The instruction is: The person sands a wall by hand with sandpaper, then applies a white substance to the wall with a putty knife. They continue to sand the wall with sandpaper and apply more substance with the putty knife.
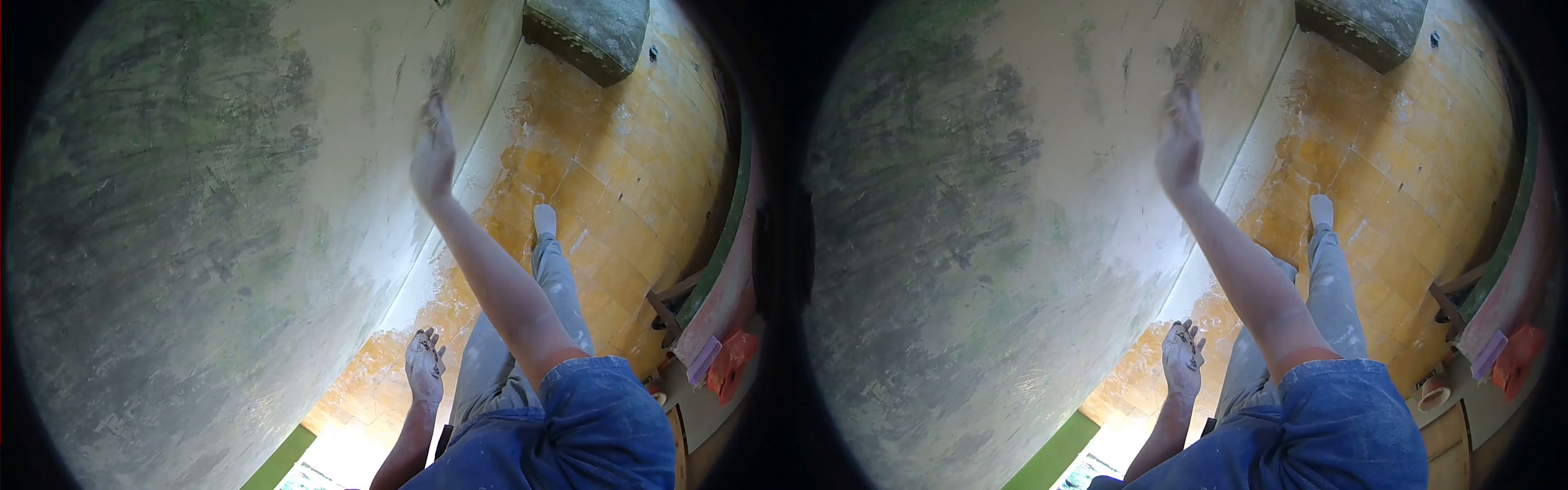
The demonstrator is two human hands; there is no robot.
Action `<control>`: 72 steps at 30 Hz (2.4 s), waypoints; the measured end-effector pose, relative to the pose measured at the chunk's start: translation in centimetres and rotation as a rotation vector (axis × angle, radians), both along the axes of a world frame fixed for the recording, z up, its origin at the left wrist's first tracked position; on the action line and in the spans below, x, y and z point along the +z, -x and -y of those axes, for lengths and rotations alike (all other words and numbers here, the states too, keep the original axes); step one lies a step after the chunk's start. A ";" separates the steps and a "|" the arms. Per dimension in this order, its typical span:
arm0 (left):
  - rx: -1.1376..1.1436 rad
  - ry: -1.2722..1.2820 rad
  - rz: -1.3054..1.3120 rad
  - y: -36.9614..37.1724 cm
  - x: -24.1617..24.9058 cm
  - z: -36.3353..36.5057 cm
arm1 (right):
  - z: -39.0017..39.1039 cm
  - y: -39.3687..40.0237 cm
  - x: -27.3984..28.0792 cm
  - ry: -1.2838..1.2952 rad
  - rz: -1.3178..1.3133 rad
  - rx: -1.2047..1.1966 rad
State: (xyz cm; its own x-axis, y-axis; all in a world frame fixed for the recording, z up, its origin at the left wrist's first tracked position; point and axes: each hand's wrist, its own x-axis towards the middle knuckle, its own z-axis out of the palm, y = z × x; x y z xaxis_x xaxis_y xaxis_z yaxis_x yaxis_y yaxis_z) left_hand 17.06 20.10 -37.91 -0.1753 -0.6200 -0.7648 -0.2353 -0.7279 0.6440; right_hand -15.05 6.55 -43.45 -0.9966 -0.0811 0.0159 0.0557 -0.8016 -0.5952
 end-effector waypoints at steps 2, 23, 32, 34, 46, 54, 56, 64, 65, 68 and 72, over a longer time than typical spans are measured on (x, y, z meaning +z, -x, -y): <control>0.007 0.001 0.018 0.0 -0.1 0.1 | -0.5 1.6 0.4 -0.863 -0.085 -0.083; -0.049 0.009 0.121 -0.6 -0.6 -0.8 | -1.2 0.5 -0.7 -0.928 -0.305 -0.155; 0.002 -0.016 0.083 -0.3 -0.6 -0.8 | -1.0 -4.0 3.5 -0.731 -0.391 -0.099; -0.094 -0.009 0.140 0.0 -0.8 -0.5 | -1.9 -5.9 2.2 -0.786 -0.481 -0.043; 0.019 -0.038 0.081 -1.3 -1.3 0.6 | 0.0 -5.3 -2.4 -0.696 -0.348 -0.157; -0.018 -0.046 0.129 -1.5 -1.4 1.6 | 0.8 -6.2 -1.3 -0.626 -0.122 -0.133; -0.015 -0.051 0.144 -1.8 -1.5 1.8 | 1.7 -1.4 -0.7 -0.390 -0.052 -0.069; -0.002 -0.109 0.134 -2.0 -2.3 2.2 | 1.0 -1.3 -1.1 -0.602 -0.442 -0.233; -0.002 -0.110 0.126 -1.8 -2.4 2.3 | 1.1 -4.6 -2.4 -0.479 -0.354 -0.094; -0.022 -0.089 0.115 -1.6 -2.7 2.6 | -1.9 -10.1 -4.3 -0.875 -0.625 0.138; 0.027 -0.099 0.103 -1.5 -2.9 2.3 | 0.0 -9.1 -4.3 -0.858 -0.502 0.078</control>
State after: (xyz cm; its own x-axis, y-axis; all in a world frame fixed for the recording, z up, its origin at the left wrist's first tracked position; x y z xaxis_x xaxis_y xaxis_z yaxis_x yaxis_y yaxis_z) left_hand 18.51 17.84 -40.84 -0.0768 -0.5437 -0.8358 -0.2762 -0.7938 0.5418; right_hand -6.00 6.57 -47.77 -0.8819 -0.3271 0.3395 -0.3272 -0.0937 -0.9403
